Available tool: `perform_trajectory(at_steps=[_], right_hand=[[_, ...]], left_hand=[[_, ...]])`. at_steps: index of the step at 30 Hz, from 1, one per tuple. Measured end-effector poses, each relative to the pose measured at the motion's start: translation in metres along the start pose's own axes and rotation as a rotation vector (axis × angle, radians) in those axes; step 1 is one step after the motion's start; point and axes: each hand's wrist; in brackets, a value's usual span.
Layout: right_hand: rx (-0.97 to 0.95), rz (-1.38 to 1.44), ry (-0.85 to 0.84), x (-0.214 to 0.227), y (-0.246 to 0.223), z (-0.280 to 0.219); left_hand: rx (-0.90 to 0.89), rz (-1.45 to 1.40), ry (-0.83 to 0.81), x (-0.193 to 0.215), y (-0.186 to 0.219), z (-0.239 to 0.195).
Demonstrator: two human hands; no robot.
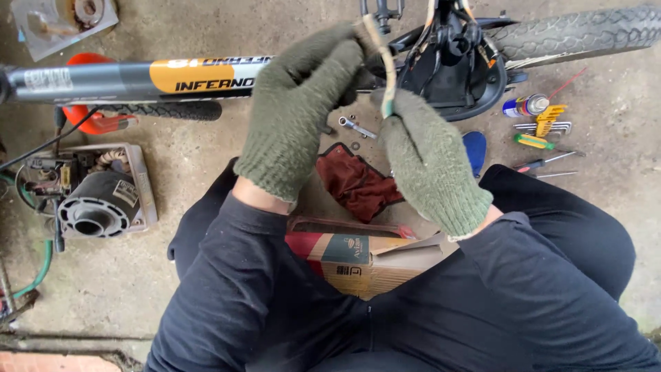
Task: The person cleans a bicycle seat using a small brush and a cloth. They scrub the underside and sides of the seat, then wipe it down with a cloth to remove debris.
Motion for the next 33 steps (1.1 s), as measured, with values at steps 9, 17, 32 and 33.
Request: perform_trajectory(at_steps=[9,17,32,33], right_hand=[[0.102,-0.086,0.088,-0.010,0.019,0.007],[0.021,-0.053,0.062,-0.014,0.012,0.018],[0.176,-0.207,0.029,-0.017,0.018,0.024],[0.179,-0.209,0.034,-0.015,0.019,0.025]], left_hand=[[0.088,-0.309,0.032,-0.003,-0.029,0.016],[0.106,-0.521,0.104,-0.011,-0.044,0.020],[0.063,-0.565,0.184,-0.012,-0.064,0.039],[0.058,-0.564,0.180,-0.015,-0.060,0.037]])
Point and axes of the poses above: each hand's wrist, its own z-axis towards the middle knuckle, its own x-axis out of the back of the hand, y = z × x
